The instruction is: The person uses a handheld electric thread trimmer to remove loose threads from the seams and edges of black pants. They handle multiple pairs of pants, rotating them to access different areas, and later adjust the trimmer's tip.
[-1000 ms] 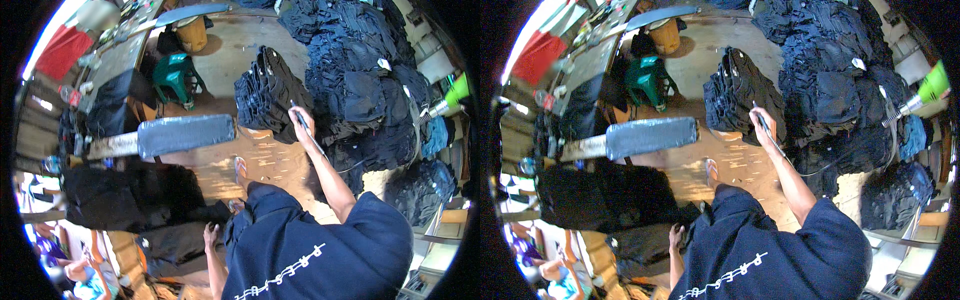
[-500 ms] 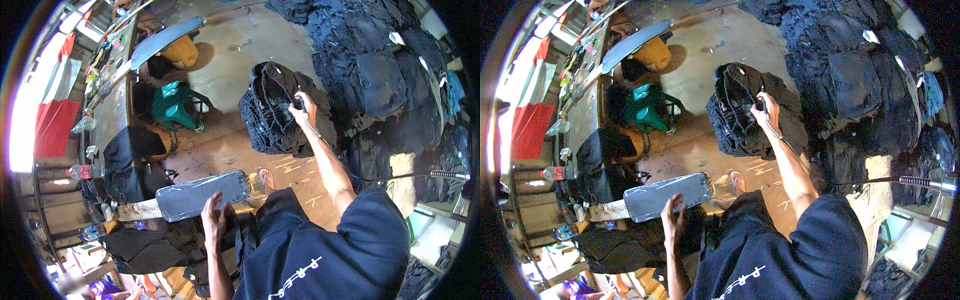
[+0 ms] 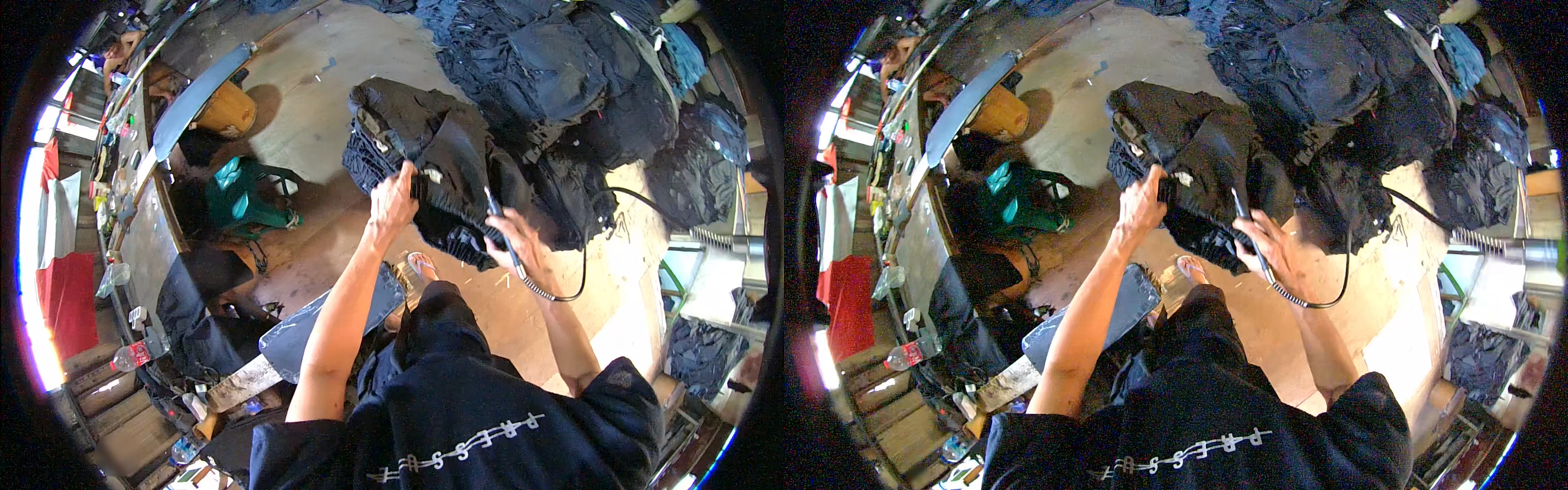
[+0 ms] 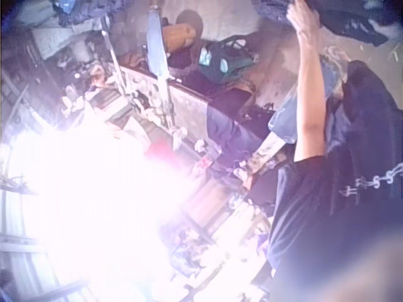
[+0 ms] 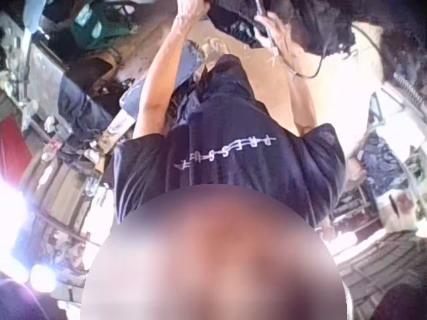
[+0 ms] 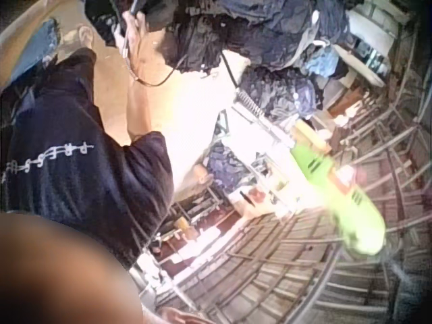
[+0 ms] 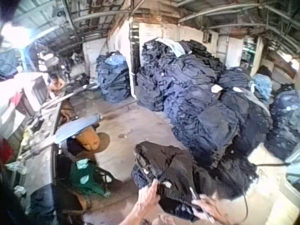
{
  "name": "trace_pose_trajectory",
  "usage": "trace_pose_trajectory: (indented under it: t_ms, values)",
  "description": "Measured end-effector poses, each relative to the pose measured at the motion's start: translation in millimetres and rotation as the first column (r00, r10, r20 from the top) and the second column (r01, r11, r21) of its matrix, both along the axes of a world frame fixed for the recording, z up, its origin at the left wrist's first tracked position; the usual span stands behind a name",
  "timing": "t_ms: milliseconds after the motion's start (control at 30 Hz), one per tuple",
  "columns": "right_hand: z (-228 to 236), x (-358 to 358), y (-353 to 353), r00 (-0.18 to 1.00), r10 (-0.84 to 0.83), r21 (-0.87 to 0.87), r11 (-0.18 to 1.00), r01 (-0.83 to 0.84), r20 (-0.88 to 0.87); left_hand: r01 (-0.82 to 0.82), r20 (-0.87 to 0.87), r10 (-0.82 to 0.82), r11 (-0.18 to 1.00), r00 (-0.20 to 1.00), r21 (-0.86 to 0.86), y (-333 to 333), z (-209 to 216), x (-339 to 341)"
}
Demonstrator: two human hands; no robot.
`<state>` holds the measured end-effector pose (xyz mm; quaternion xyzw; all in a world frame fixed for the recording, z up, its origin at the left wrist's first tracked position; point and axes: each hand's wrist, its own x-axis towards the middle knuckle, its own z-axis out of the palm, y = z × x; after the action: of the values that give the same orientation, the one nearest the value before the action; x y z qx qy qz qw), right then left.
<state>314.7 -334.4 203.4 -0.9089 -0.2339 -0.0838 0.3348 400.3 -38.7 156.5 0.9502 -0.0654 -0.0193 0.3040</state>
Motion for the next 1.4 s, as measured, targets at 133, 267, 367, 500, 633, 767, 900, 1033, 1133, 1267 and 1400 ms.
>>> trace_pose_trajectory:
  t_ms: [133,267,367,500,633,767,900,1033,1133,1267,1400]
  values:
    - [-41,-94,41,1.000,-0.013,0.072,0.997,0.014,-0.013,0.005,-0.184,-0.041,0.981,0.982,-0.192,52,-66,-93]
    - [-47,-183,139,0.977,0.136,0.083,0.989,-0.123,-0.165,-0.108,-0.107,0.065,0.879,0.992,-0.464,141,-101,-168]
    - [-38,-221,223,0.926,0.343,0.221,0.926,-0.305,-0.158,-0.129,-0.070,0.110,0.900,0.991,-0.416,230,-99,-235]
    - [-39,-244,327,0.702,0.704,0.466,0.660,-0.590,-0.108,-0.374,-0.142,0.347,0.818,0.927,-0.437,336,-79,-334]
    - [-38,-237,347,0.635,0.771,0.374,0.605,-0.703,-0.054,-0.550,0.174,0.581,0.811,0.795,-0.197,344,-59,-399]
    - [-50,-160,284,0.843,0.538,0.219,0.824,-0.522,-0.018,-0.795,0.147,0.837,0.546,0.526,-0.265,247,-47,-437]
    - [-88,-92,258,0.829,0.558,0.022,0.829,-0.559,0.023,-0.802,-0.005,0.802,0.597,0.597,0.019,172,-39,-446]
    - [-112,-91,283,0.725,0.667,0.116,0.744,-0.658,-0.172,-0.901,-0.253,0.865,0.415,0.434,-0.129,166,-37,-434]
    - [-114,-102,310,0.748,0.654,0.107,0.756,-0.645,-0.111,-0.945,-0.307,0.913,0.190,0.270,-0.267,182,-39,-448]
    - [-123,-120,343,0.652,0.750,0.140,0.661,-0.737,-0.107,-0.944,-0.039,0.987,0.137,0.156,-0.300,227,-44,-492]
    - [-135,-114,356,0.596,0.798,0.156,0.602,-0.783,-0.088,-0.977,0.333,0.928,0.113,0.168,0.180,231,-51,-492]
